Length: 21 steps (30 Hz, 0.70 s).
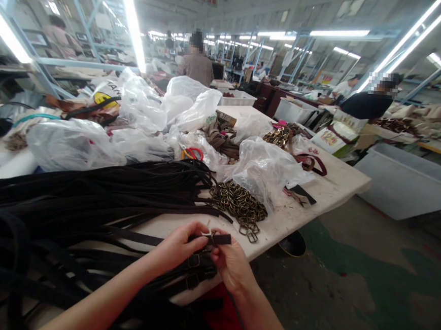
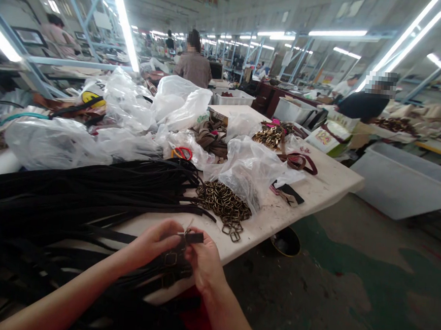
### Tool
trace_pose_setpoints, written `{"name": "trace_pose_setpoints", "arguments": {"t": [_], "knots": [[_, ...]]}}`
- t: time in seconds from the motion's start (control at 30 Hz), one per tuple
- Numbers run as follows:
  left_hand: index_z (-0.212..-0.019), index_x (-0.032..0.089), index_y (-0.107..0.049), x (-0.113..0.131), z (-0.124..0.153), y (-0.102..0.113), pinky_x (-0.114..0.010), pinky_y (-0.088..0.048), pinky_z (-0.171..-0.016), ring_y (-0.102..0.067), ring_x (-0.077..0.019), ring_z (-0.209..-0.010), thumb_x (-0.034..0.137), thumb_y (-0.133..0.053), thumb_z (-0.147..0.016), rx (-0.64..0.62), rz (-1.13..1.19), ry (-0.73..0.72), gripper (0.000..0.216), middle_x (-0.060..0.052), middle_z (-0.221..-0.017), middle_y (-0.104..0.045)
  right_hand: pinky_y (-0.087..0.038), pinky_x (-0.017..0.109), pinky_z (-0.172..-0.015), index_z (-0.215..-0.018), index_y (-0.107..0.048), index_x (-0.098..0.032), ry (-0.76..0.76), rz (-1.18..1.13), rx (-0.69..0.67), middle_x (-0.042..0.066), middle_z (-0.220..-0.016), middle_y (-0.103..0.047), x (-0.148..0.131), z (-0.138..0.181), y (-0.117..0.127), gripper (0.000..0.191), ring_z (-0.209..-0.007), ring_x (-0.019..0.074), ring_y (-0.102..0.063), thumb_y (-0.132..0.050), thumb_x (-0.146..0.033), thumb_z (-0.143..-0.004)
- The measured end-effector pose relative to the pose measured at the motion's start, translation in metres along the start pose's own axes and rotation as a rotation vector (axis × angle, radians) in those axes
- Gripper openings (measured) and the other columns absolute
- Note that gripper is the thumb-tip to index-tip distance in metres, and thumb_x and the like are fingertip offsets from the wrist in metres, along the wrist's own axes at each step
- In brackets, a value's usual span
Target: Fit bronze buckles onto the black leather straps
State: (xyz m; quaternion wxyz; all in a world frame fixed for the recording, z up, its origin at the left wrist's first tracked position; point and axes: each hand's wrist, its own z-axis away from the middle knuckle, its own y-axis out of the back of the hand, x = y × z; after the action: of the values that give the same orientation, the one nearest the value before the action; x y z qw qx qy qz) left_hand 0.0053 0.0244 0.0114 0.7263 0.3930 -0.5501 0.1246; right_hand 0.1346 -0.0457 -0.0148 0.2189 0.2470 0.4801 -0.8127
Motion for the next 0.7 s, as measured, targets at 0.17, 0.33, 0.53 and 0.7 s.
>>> {"name": "trace_pose_setpoints", "arguments": {"t": [0.17,0.33,0.53,0.7], "knots": [[-0.105,0.025,-0.059,0.009,0.001,-0.001,-0.028,-0.040,-0.078,-0.052,-0.0159,-0.084,0.028,-0.049,-0.082,0.053,-0.241,-0.199,0.026,-0.002,-0.089,-0.057,-0.040,0.013,-0.045,-0.081,-0.058,-0.014,0.013,0.126,-0.058,-0.002,-0.065,-0.059,0.007,-0.007,0.004,0.029,-0.049,0.0045,-0.049,-0.074,-0.026,-0.060],[-0.084,0.022,-0.064,0.004,-0.003,-0.001,-0.030,-0.039,-0.079,-0.049,-0.0184,-0.088,0.026,-0.058,-0.076,0.132,-0.511,-0.264,0.011,-0.003,-0.093,-0.055,-0.040,0.014,-0.045,-0.074,-0.053,-0.015,-0.015,0.236,-0.017,-0.004,-0.059,-0.057,0.016,-0.015,0.010,0.027,-0.049,0.0057,-0.051,-0.073,-0.028,-0.061],[-0.079,0.021,-0.063,-0.002,-0.002,0.003,-0.026,-0.039,-0.073,-0.049,-0.0151,-0.081,0.023,-0.056,-0.076,0.081,-0.439,-0.267,0.008,-0.002,-0.085,-0.052,-0.041,0.014,-0.045,-0.070,-0.053,-0.014,-0.065,0.290,-0.087,-0.004,-0.057,-0.056,0.008,-0.018,0.010,0.031,-0.049,0.0057,-0.051,-0.075,-0.033,-0.060],[-0.077,0.017,-0.054,0.005,0.004,0.012,-0.021,-0.039,-0.062,-0.049,-0.0112,-0.069,0.026,-0.050,-0.079,-0.025,-0.047,-0.142,0.011,0.000,-0.077,-0.053,-0.043,0.014,-0.049,-0.073,-0.053,-0.015,-0.200,0.142,-0.151,-0.003,-0.063,-0.058,0.010,-0.028,0.011,0.031,-0.054,0.0056,-0.054,-0.076,-0.031,-0.058]]}}
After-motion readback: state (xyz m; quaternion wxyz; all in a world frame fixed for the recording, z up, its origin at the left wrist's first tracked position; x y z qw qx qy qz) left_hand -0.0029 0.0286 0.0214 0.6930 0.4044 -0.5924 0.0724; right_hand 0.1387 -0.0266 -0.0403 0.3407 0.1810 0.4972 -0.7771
